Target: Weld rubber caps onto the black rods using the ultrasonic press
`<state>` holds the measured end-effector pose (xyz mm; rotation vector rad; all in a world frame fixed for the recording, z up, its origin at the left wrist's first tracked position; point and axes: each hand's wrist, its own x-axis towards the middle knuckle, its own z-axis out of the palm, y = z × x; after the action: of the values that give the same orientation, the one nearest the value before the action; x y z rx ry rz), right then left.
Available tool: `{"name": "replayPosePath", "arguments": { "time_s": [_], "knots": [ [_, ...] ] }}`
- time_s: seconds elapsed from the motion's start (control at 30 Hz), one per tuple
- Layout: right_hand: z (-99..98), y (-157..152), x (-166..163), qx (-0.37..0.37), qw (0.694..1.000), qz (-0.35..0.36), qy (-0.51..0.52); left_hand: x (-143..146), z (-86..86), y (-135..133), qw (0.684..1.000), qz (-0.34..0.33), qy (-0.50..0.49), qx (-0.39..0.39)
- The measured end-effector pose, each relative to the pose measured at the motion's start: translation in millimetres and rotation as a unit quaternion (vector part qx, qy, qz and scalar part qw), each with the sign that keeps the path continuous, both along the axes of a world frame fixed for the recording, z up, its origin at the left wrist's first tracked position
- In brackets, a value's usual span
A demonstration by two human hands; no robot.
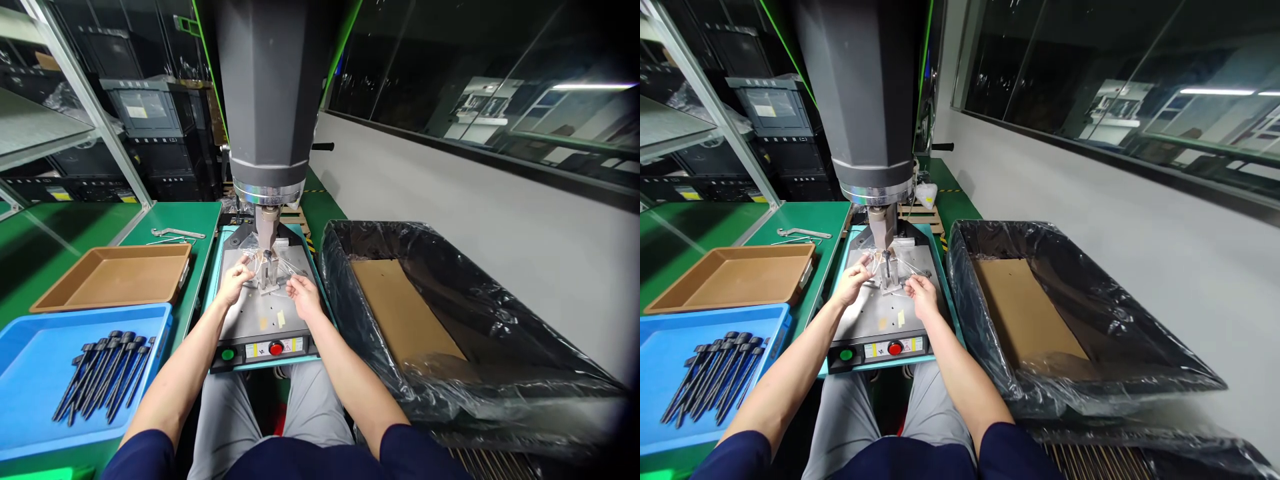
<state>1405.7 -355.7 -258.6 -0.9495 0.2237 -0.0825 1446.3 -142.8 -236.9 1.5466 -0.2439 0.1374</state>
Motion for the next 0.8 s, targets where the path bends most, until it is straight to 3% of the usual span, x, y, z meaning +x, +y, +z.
{"name": "replayPosePath", "arguments": {
  "time_s": [0.13,0.37,0.6,0.73,0.8],
  "knots": [
    [-0.2,-1,-1,0.001,1.000,-0.004,-0.003,-2,1.1,-2,0.999,-0.023,0.011,-0.039],
    [-2.2,0,-3,-0.002,1.000,0.006,0.010,-8,4.1,-2,0.999,-0.012,0.032,-0.017],
    [-5.8,1,-11,0.016,0.999,0.015,0.046,-17,1.3,0,0.993,-0.022,0.095,-0.060],
    [-17.4,-11,-30,-0.001,0.997,-0.016,0.082,-43,2.8,13,0.991,0.006,0.132,-0.010],
    [-29.6,-26,-48,-0.078,0.992,-0.067,0.076,-68,-4.3,26,0.988,0.066,0.125,0.067]
  ]
}}
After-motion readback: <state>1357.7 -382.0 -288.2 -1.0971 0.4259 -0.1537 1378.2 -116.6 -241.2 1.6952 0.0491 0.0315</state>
